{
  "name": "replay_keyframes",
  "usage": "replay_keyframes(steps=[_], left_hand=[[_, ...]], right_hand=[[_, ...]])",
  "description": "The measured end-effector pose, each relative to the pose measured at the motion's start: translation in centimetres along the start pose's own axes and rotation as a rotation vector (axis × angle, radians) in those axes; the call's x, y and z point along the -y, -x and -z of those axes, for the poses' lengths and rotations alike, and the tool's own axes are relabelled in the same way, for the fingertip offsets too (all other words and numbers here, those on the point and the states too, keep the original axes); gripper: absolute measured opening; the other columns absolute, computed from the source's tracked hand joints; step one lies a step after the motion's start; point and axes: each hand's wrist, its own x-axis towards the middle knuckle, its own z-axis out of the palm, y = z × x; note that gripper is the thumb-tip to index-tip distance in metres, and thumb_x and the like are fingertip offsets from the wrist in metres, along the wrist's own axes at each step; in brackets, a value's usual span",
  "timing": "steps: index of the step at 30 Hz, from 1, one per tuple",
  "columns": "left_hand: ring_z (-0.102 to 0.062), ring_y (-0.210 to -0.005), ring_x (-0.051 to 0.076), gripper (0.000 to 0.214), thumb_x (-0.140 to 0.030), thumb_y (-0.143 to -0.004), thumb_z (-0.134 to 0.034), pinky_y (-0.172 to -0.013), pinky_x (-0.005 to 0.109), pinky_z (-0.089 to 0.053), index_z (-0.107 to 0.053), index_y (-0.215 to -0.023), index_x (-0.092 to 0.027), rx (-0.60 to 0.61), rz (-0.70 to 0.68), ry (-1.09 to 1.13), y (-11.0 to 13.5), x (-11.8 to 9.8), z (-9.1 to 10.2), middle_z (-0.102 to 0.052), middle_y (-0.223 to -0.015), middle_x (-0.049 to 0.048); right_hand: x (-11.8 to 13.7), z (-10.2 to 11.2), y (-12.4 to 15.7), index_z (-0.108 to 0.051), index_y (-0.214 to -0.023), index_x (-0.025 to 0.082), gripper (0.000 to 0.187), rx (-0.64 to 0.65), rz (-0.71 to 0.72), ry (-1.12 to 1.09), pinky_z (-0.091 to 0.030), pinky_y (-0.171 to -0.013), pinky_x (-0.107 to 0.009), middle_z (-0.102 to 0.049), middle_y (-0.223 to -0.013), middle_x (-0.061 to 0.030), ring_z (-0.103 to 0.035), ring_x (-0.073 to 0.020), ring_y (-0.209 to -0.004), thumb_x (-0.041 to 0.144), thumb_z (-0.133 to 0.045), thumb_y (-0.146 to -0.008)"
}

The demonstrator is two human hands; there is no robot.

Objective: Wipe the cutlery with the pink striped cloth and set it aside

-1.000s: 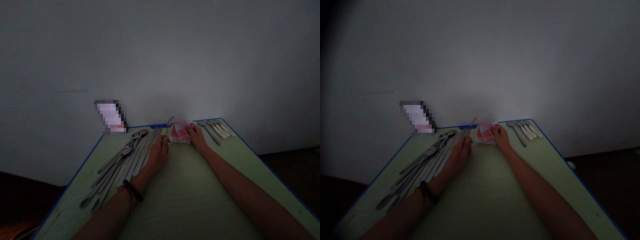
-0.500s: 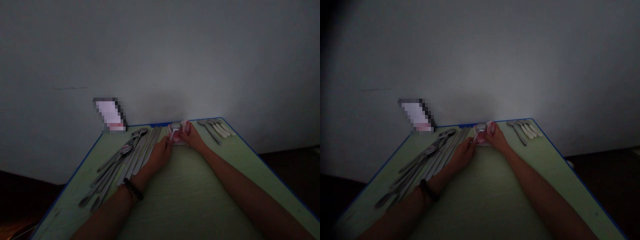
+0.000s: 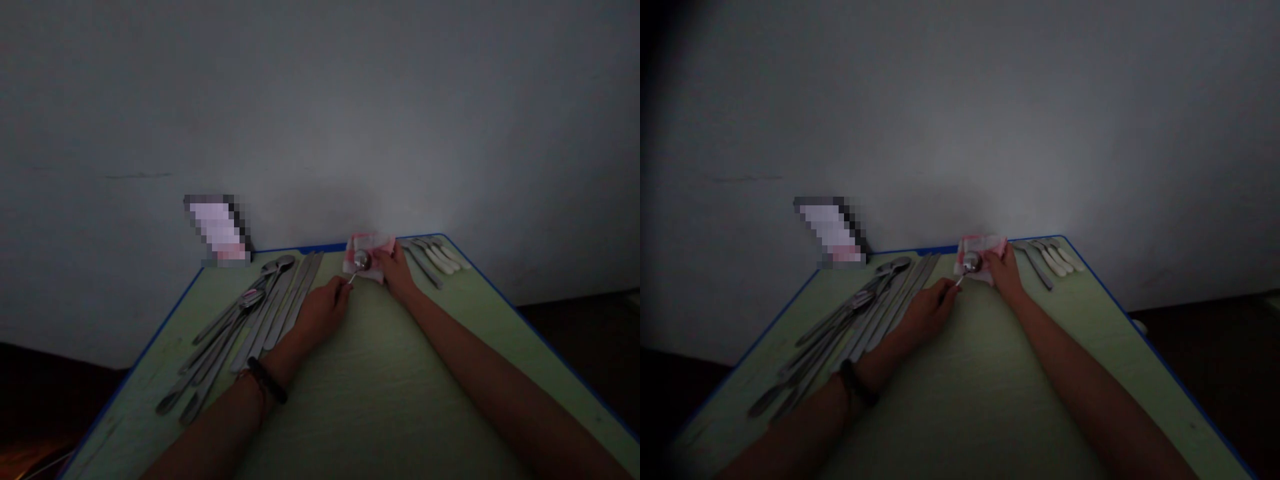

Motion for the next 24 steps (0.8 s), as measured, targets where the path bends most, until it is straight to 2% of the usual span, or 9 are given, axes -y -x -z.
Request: replay_keyframes(steps=[4, 8, 13, 18, 24], left_hand=[[-0.059, -0.063, 0.017, 0.029, -0.035, -0.094, -0.031, -0.056, 0.025, -0.037, -0.054, -0.102, -0.019, -0.009, -0.002, -0.010, -0.01, -0.23, 0.06, -0.064, -0.073, 0.0036], [-0.058, -0.059, 0.017, 0.027, -0.029, -0.094, -0.031, -0.057, 0.026, -0.037, -0.050, -0.108, -0.018, -0.007, 0.053, -0.018, 0.01, -0.54, 0.14, -0.062, -0.070, 0.0027], [-0.055, -0.063, 0.014, 0.023, -0.027, -0.095, -0.026, -0.061, 0.026, -0.040, -0.042, -0.108, -0.016, -0.064, -0.007, 0.203, 0.11, -0.56, 0.04, -0.060, -0.078, 0.0023], [-0.049, -0.058, 0.010, 0.022, -0.030, -0.094, -0.027, -0.057, 0.023, -0.039, -0.041, -0.105, -0.018, -0.096, -0.024, 0.430, 0.05, -0.42, -0.01, -0.052, -0.071, -0.0020], [-0.046, -0.056, 0.010, 0.022, -0.031, -0.093, -0.029, -0.053, 0.022, -0.035, -0.043, -0.103, -0.018, -0.085, 0.029, 0.387, -0.29, -0.34, 0.03, -0.049, -0.070, -0.0028]], right_hand=[[0.13, 0.01, 0.06, -0.052, -0.097, 0.019, 0.034, 0.048, -0.014, -0.036, -0.044, -0.076, -0.033, -0.061, -0.091, -0.0031, -0.055, -0.0182, -0.082, 0.035, -0.056, -0.068], [0.14, 0.12, 0.15, -0.052, -0.101, 0.019, 0.035, 0.054, 0.012, 0.007, -0.044, -0.077, -0.034, -0.062, -0.091, -0.0036, -0.054, -0.0196, -0.084, 0.034, -0.053, -0.069], [-0.25, 0.11, 0.13, -0.051, -0.106, 0.020, 0.037, 0.029, 0.040, 0.047, -0.044, -0.079, -0.036, -0.062, -0.093, -0.0036, -0.054, -0.0216, -0.089, 0.034, -0.050, -0.071], [0.12, 0.10, 0.26, -0.052, -0.103, 0.020, 0.035, 0.035, 0.030, 0.058, -0.044, -0.079, -0.036, -0.062, -0.092, -0.0032, -0.054, -0.0216, -0.088, 0.033, -0.051, -0.070], [0.41, 0.05, 0.38, -0.052, -0.101, 0.020, 0.034, 0.056, 0.019, 0.043, -0.044, -0.078, -0.035, -0.062, -0.093, -0.0030, -0.055, -0.0203, -0.086, 0.034, -0.052, -0.070]])
